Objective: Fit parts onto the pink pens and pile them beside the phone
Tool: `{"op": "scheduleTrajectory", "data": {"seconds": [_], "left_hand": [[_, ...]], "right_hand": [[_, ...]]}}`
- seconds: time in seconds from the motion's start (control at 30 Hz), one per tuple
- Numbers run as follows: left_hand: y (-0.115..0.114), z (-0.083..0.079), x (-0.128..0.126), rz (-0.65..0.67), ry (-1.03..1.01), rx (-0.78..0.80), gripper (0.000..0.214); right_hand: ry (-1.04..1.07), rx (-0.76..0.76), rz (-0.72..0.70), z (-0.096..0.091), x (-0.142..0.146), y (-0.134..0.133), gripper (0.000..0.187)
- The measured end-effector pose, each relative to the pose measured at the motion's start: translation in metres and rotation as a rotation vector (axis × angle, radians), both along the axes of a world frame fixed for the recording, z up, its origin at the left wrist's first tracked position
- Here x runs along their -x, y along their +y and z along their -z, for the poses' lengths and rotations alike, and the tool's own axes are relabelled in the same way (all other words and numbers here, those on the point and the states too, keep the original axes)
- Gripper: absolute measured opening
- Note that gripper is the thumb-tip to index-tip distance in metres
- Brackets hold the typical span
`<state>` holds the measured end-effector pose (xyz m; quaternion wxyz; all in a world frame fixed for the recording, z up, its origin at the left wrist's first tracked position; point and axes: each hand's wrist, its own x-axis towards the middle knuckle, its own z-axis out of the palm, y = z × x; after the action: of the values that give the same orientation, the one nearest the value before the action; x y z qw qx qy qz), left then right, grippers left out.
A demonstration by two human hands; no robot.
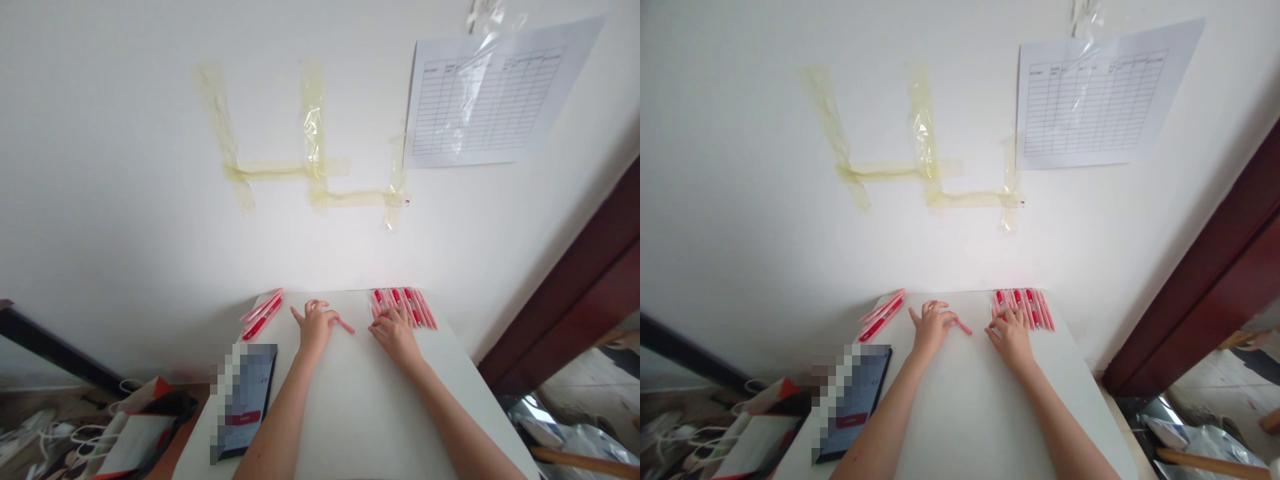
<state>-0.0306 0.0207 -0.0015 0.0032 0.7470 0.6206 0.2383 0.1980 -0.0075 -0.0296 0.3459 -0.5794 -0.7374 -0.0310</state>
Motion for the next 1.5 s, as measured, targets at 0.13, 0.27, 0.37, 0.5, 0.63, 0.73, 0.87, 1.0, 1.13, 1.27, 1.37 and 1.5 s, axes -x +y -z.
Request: {"op": "scheduleTrajectory", "data": {"seconds": [0.13, 0.27, 0.37, 0.5, 0.63, 0.73, 0.87, 1.0, 1.13, 1.27, 1.37, 1.5], "left_hand": [[0.004, 0.001, 0.008, -0.078, 0.009, -0.050, 0.020], [0.005, 0.003, 0.010, -0.110, 0.012, -0.063, 0.021], [0.004, 0.003, 0.008, -0.111, 0.002, -0.052, 0.020], [0.002, 0.002, 0.000, -0.060, -0.035, -0.055, 0.023], [0.000, 0.005, -0.008, 0.028, -0.057, -0.021, 0.021], [-0.001, 0.007, -0.013, 0.075, -0.068, -0.014, 0.022], [-0.002, 0.006, -0.014, 0.097, -0.072, -0.014, 0.027], [-0.002, 0.005, -0.014, 0.125, -0.086, -0.050, 0.039], [-0.003, 0.005, -0.016, 0.149, -0.098, -0.056, 0.034], [-0.004, 0.004, -0.017, 0.148, -0.099, -0.046, 0.018], [-0.004, 0.002, -0.016, 0.129, -0.107, -0.029, 0.013], [-0.004, 0.000, -0.014, 0.073, -0.129, -0.043, 0.008]], "right_hand": [[-0.025, 0.025, 0.087, -0.003, -0.003, -0.002, 0.015], [-0.060, 0.065, 0.111, -0.005, 0.001, -0.005, 0.018], [-0.080, 0.068, 0.133, -0.006, 0.004, -0.005, 0.016], [-0.084, 0.060, 0.134, -0.006, 0.007, -0.005, 0.012], [-0.078, 0.024, 0.092, -0.005, 0.006, -0.003, 0.012], [-0.052, -0.015, 0.043, -0.003, 0.004, -0.001, 0.013], [-0.003, -0.066, -0.025, -0.001, 0.002, 0.001, 0.014], [0.022, -0.067, -0.110, 0.000, 0.003, 0.001, 0.013], [0.040, -0.060, -0.181, -0.002, 0.005, -0.002, 0.011], [0.038, -0.066, -0.220, -0.005, 0.005, -0.004, 0.012], [0.017, -0.095, -0.158, -0.006, 0.004, -0.003, 0.017], [-0.032, -0.137, 0.038, -0.005, 0.003, -0.002, 0.017]]}}
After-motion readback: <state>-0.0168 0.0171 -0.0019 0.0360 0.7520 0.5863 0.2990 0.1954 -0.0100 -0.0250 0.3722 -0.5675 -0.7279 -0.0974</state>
